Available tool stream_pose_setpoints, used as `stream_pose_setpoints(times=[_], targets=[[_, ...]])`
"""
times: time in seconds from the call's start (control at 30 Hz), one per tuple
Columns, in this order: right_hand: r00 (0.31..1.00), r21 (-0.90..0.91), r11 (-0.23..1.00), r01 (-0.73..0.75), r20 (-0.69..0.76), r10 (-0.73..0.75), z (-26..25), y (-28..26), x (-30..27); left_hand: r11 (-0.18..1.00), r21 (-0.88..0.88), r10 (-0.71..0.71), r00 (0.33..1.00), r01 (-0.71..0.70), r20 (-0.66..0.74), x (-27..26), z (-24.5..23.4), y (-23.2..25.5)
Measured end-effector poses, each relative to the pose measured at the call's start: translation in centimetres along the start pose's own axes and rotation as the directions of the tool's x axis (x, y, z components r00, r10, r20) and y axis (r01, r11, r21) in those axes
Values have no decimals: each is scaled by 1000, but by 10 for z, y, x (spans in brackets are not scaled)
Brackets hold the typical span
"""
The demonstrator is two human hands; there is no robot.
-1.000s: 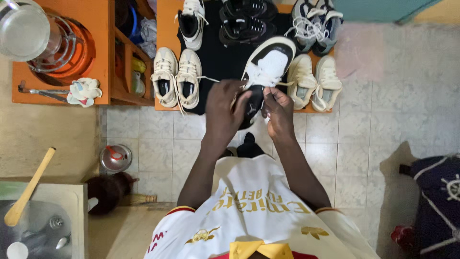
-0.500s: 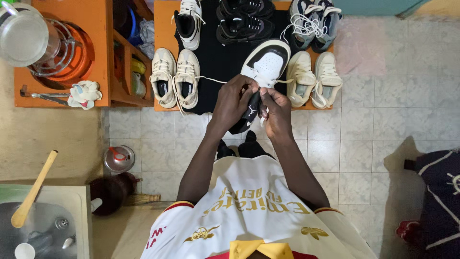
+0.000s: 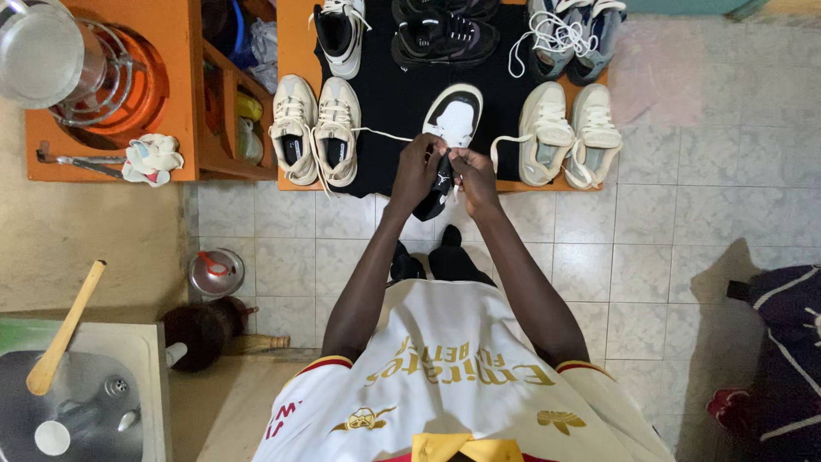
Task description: The person removes the laces from a black and white sneaker, then threads the laces through the eyelets and ties them. The shoe is held in both hands throughout the process.
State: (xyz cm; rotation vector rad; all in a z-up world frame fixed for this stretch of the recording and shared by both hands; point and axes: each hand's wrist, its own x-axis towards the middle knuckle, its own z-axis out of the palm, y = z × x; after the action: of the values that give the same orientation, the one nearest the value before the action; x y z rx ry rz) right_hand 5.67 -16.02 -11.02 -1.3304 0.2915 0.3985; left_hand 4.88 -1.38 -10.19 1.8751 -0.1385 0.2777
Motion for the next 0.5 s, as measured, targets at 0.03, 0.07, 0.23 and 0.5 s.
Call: stream_pose_setpoints(times=[0.03,0.07,0.23,0.5], targets=[[1000,-15,1000,-16,14,16,-4,11,12,999,-8,-36,999,36,-10,-1,6,-17],[999,-30,999,-39,22,40,-9,23,19,997,-18,-79,997,79,-16,-6,13,-32],[998,-92,994,-54,36,58,-28,66,57,974,-74,-216,976,216,9,-13,39,-96],[996,-174,982,-78,25,84,-48,90,105,906,-170,-384,922,387,51,6,57,-150]])
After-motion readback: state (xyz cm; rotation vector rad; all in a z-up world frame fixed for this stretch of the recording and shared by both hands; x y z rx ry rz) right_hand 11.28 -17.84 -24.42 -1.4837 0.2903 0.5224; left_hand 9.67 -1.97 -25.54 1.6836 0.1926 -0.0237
